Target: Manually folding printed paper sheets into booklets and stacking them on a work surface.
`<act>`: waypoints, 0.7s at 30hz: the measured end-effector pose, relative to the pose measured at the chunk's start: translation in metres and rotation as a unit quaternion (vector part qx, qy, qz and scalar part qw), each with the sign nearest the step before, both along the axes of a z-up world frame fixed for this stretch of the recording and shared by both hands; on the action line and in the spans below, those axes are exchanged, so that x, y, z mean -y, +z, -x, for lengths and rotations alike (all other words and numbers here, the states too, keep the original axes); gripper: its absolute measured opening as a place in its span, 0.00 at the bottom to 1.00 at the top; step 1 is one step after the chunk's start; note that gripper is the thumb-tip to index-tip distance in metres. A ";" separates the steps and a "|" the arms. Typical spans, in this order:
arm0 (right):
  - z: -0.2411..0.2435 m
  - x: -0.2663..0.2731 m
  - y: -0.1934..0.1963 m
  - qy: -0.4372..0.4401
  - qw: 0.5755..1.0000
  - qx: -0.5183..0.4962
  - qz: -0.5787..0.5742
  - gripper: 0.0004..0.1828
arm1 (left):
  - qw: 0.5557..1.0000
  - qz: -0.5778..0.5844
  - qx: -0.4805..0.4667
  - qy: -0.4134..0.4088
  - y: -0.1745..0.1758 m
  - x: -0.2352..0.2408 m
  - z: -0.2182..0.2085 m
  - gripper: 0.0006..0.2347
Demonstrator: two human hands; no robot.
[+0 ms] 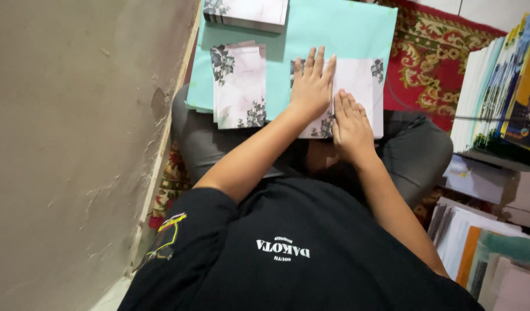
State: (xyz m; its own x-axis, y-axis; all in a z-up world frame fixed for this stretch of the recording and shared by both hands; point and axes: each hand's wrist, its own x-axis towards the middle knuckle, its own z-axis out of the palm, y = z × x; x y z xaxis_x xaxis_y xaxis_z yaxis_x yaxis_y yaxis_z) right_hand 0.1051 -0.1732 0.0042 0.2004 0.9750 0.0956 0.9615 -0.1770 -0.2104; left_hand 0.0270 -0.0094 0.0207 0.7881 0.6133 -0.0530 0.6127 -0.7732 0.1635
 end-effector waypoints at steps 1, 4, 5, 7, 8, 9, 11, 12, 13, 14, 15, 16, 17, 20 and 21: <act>-0.012 -0.013 -0.008 0.000 1.000 0.001 -0.002 0.37 | 1.000 -0.002 0.001 0.000 -0.021 0.008 0.002 0.25; -0.046 -0.052 -0.026 0.029 0.998 0.041 -0.038 0.33 | 0.968 -0.118 0.221 -0.028 -0.061 0.033 0.013 0.24; -0.054 -0.064 -0.027 0.030 0.998 0.036 -0.041 0.34 | 0.973 -0.099 0.206 -0.037 -0.058 0.042 0.019 0.25; -0.056 -0.077 -0.024 0.034 0.998 0.025 -0.046 0.34 | 0.978 -0.082 0.187 -0.044 -0.058 0.053 0.031 0.26; -0.055 -0.079 -0.017 0.041 0.996 0.031 -0.070 0.33 | 0.980 -0.077 0.174 -0.053 -0.061 0.053 0.031 0.27; -0.053 -0.080 -0.010 0.048 0.994 0.036 -0.093 0.33 | 0.982 -0.071 0.161 -0.062 -0.063 0.053 0.032 0.28; -0.050 -0.073 -0.011 0.042 0.993 0.033 -0.108 0.32 | 0.980 -0.085 0.171 -0.062 -0.066 0.052 0.031 0.28; -0.049 -0.067 -0.012 0.035 0.992 0.026 -0.117 0.32 | 0.978 -0.093 0.179 -0.062 -0.067 0.054 0.031 0.29; -0.049 -0.064 -0.013 0.034 0.992 0.028 -0.121 0.32 | 0.977 -0.097 0.180 -0.064 -0.063 0.052 0.030 0.29; -0.047 -0.056 -0.017 0.028 0.991 0.026 -0.131 0.31 | 0.971 -0.122 0.196 -0.063 -0.061 0.055 0.032 0.28; -0.044 -0.048 -0.021 0.023 0.989 0.025 -0.141 0.31 | 0.964 -0.146 0.212 -0.063 -0.060 0.057 0.033 0.28; -0.045 -0.044 -0.023 0.021 0.990 0.023 -0.139 0.31 | 0.965 -0.144 0.211 -0.064 -0.068 0.057 0.034 0.28; -0.047 -0.040 -0.025 0.031 0.988 0.006 -0.153 0.29 | 0.962 -0.130 0.221 -0.095 -0.077 0.056 0.035 0.28; -0.049 -0.037 -0.021 0.044 0.983 -0.041 -0.175 0.28 | 0.965 -0.077 0.195 -0.155 -0.067 0.058 0.055 0.33; -0.049 -0.038 -0.019 0.046 0.979 -0.068 -0.187 0.28 | 0.968 -0.042 0.162 -0.185 -0.057 0.057 0.065 0.39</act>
State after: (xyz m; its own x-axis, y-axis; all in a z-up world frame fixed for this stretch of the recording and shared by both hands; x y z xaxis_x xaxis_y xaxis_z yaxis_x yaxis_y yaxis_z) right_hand 0.1544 -0.1348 -0.0145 0.1483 0.8913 0.4285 0.9285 0.0236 -0.3705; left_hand -0.0383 -0.0666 -0.0367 0.9221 0.2766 0.2708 0.2176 -0.9490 0.2282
